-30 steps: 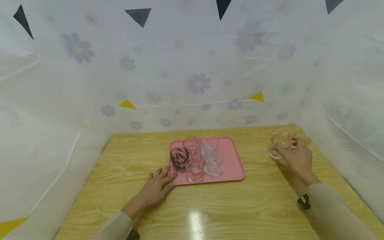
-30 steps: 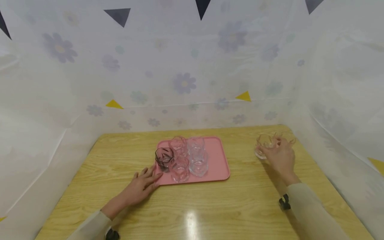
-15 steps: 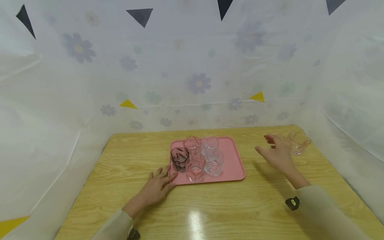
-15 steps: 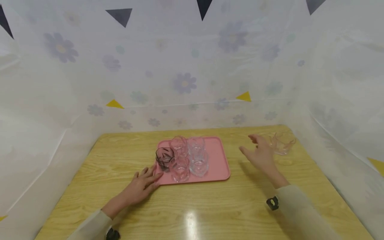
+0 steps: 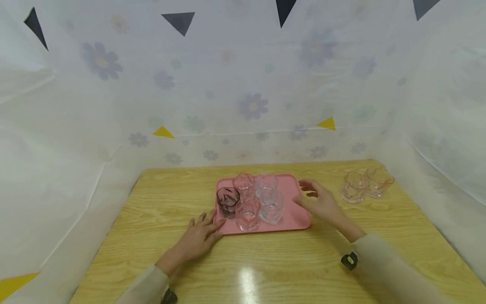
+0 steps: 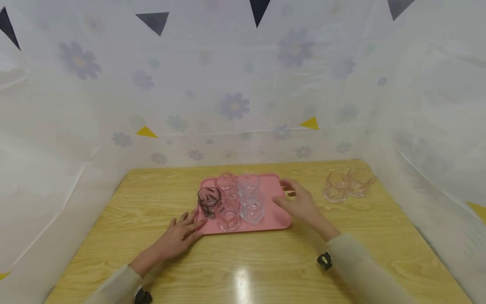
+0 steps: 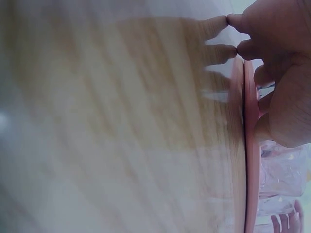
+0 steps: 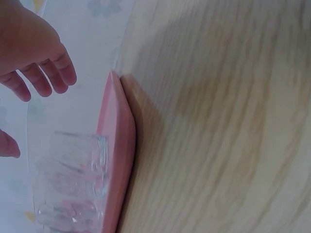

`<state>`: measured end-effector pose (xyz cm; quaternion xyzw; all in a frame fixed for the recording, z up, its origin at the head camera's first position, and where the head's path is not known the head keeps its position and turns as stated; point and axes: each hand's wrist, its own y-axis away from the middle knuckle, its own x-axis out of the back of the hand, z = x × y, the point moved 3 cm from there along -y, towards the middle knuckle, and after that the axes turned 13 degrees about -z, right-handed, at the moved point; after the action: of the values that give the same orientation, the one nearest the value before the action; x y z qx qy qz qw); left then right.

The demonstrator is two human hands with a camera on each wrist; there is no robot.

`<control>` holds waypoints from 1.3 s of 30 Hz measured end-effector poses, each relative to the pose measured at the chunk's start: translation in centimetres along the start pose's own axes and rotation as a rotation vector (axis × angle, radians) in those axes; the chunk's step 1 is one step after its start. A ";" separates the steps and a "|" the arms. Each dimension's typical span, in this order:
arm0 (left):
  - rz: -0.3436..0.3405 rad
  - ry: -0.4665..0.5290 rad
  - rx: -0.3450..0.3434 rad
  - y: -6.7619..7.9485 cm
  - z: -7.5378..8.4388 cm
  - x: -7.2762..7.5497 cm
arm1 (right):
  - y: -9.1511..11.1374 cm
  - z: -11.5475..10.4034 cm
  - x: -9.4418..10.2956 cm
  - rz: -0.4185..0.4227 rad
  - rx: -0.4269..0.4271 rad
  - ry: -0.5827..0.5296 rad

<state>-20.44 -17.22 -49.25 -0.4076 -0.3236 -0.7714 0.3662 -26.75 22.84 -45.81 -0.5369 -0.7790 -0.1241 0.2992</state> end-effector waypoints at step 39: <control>-0.002 0.001 0.014 -0.3 -0.1 -0.1 | -1.6 -1.5 -6.2 -0.158 0.037 -0.090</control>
<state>-20.69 -17.09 -49.49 -0.4042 -0.3294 -0.7697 0.3684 -26.23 16.69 -48.11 -0.4732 -0.8337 -0.1088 0.2630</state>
